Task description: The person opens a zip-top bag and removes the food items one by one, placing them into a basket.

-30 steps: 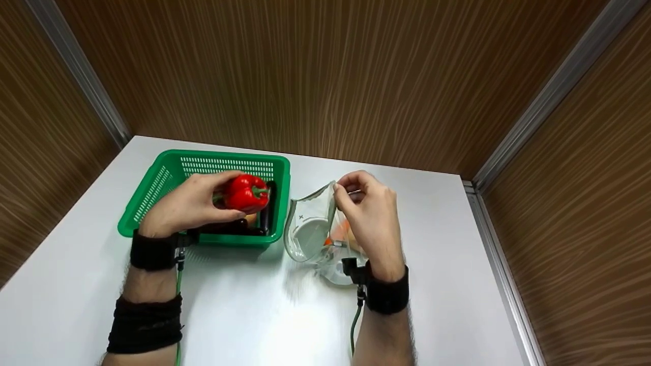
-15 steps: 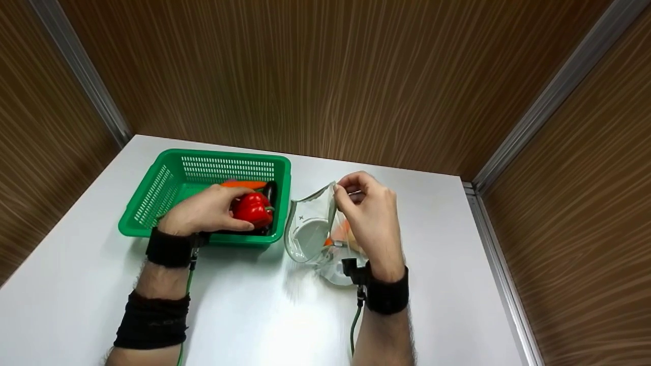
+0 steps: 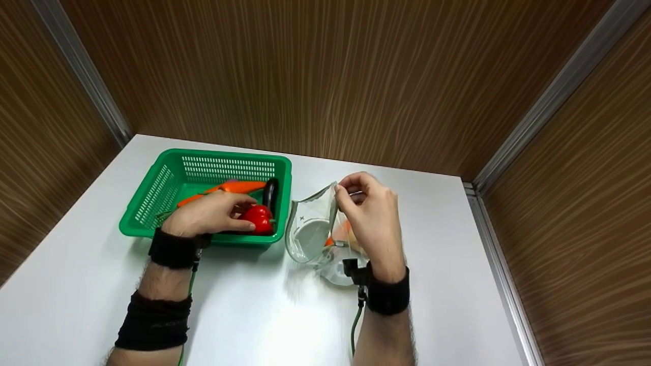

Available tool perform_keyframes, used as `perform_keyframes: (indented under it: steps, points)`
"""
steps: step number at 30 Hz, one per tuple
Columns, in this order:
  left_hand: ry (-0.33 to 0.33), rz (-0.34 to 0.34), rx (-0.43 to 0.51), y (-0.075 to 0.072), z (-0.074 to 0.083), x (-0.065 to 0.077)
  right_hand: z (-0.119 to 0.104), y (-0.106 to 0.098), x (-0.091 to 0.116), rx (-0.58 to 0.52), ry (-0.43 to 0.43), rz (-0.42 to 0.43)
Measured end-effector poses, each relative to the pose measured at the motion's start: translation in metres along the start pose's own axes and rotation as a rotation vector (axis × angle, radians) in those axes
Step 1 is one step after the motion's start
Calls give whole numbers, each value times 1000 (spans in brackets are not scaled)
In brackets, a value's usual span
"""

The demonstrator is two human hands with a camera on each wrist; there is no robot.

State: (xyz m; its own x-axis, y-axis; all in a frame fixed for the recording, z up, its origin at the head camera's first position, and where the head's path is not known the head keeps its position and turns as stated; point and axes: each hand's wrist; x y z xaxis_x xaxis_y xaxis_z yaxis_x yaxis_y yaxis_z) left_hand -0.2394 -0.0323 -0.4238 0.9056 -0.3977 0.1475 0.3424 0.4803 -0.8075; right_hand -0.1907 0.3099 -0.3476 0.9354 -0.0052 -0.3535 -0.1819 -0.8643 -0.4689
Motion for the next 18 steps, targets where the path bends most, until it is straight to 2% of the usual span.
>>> perform_keyframes:
  steps: [6,13,18]
  points:
    - [109,55,-4,-5,10,8,-1,1,0,3,-9,4]
    - [245,87,29,-10,30,18,-2,2,0,-5,-11,3]
    - [388,140,-4,-8,45,22,-2,2,0,-2,-10,2]
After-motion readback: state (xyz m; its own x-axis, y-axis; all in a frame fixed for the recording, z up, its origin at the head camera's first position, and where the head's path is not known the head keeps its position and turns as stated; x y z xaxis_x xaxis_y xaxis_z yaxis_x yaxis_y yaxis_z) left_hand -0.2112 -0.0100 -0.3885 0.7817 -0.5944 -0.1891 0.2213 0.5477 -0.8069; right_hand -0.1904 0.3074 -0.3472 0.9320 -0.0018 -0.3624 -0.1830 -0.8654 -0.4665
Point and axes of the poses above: each hand's wrist, its own x-axis away from the middle knuckle, its own y-axis out of the palm, z = x × y, and after that the axes turned 3 degrees about x, right-handed
